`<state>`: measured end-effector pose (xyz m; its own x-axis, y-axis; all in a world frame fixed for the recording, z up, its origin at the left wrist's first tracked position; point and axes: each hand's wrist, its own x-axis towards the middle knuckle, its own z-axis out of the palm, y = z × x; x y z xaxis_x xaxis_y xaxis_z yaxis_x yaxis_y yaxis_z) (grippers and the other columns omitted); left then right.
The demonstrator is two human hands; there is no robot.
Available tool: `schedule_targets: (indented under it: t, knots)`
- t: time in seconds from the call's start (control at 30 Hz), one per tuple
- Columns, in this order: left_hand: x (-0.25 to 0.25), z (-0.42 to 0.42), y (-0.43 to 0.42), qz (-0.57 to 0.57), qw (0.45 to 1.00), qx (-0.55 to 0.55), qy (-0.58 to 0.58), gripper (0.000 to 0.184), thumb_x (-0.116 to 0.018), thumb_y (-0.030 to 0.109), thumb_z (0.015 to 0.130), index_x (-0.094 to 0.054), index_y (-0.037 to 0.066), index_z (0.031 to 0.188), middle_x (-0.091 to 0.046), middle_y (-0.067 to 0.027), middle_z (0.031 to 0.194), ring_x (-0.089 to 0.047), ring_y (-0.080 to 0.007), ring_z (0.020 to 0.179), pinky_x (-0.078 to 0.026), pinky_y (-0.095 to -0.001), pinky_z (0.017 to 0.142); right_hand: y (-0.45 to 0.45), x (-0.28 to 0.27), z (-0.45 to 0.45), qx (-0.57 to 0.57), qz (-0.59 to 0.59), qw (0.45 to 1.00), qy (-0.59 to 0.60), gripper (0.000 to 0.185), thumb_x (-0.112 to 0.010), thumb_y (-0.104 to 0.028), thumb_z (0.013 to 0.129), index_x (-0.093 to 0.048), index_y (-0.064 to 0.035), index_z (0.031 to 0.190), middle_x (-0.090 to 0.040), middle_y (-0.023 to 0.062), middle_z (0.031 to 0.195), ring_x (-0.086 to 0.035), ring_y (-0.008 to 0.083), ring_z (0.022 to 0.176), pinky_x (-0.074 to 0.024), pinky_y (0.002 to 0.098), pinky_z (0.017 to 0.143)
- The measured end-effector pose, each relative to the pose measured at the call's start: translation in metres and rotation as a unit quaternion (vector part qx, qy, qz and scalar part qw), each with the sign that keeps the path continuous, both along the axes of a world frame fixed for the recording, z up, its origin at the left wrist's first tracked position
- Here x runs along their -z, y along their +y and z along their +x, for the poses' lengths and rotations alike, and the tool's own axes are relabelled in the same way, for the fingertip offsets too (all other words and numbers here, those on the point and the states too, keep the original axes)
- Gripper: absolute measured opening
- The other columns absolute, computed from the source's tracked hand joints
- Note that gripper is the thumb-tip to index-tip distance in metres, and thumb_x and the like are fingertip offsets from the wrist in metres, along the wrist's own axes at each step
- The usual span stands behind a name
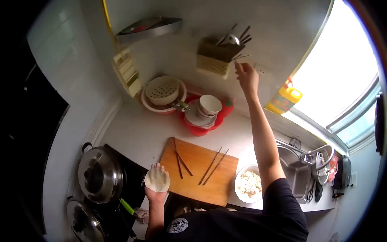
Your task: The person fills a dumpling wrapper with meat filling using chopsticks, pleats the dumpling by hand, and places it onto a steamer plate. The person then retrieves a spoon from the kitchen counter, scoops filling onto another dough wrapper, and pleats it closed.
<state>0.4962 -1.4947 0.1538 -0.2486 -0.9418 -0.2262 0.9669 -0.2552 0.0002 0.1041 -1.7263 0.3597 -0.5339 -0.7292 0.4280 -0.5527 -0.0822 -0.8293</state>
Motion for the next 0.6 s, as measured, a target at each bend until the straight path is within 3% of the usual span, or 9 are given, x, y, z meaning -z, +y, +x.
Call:
schedule_targets:
  t: [0.07,0.17,0.27,0.47,0.6]
  knots:
    - [0.000,-0.006,-0.001,0.032,0.999,-0.001,-0.002,0.045,-0.039,0.034,0.098,-0.047,0.015,0.138,-0.046,-0.0046,0.144,-0.046,-0.0256,0.129,-0.033,-0.0456,0.109,-0.021,-0.018,-0.008,0.068,0.103,0.971,0.205,0.052,-0.056,-0.052,0.087,-0.071,-0.0031,0.080,-0.068,0.0178,0.074,-0.067,0.0348,0.072,-0.0522,0.0413,0.066]
    - [0.000,-0.012,-0.003,0.023,1.000,0.013,-0.002,0.046,-0.039,0.035,0.098,-0.046,0.013,0.138,-0.047,-0.0052,0.143,-0.046,-0.0256,0.130,-0.033,-0.0456,0.109,-0.049,-0.022,-0.014,0.107,0.122,0.959,0.231,0.049,-0.053,-0.049,0.086,-0.072,-0.0051,0.077,-0.068,0.0205,0.077,-0.065,0.0417,0.076,-0.0521,0.0468,0.069]
    - [-0.010,-0.014,-0.003,0.033,0.999,0.004,0.008,0.050,-0.039,0.038,0.098,-0.043,0.010,0.139,-0.048,-0.0074,0.141,-0.046,-0.0273,0.128,-0.035,-0.0463,0.107,-0.065,-0.022,-0.021,0.108,0.103,0.971,0.187,0.040,-0.054,-0.041,0.084,-0.073,-0.0059,0.077,-0.068,0.0198,0.075,-0.066,0.0402,0.076,-0.0527,0.0467,0.070]
    - [-0.005,-0.003,0.001,0.008,1.000,-0.011,0.005,0.049,-0.040,0.039,0.098,-0.044,0.012,0.139,-0.048,-0.0073,0.142,-0.046,-0.0274,0.128,-0.036,-0.0458,0.107,-0.067,-0.036,-0.013,0.089,0.060,0.980,0.170,0.035,-0.056,-0.037,0.082,-0.072,-0.0066,0.074,-0.068,0.0183,0.076,-0.066,0.0392,0.073,-0.0531,0.0466,0.067]
    - [-0.007,0.001,0.005,0.019,0.999,-0.023,0.023,0.049,-0.041,0.039,0.098,-0.044,0.013,0.139,-0.048,-0.0073,0.142,-0.047,-0.0273,0.128,-0.036,-0.0459,0.106,-0.068,-0.045,-0.009,0.140,0.015,0.953,0.269,0.034,-0.056,-0.036,0.082,-0.071,-0.0070,0.073,-0.068,0.0168,0.074,-0.066,0.0377,0.071,-0.0531,0.0460,0.066]
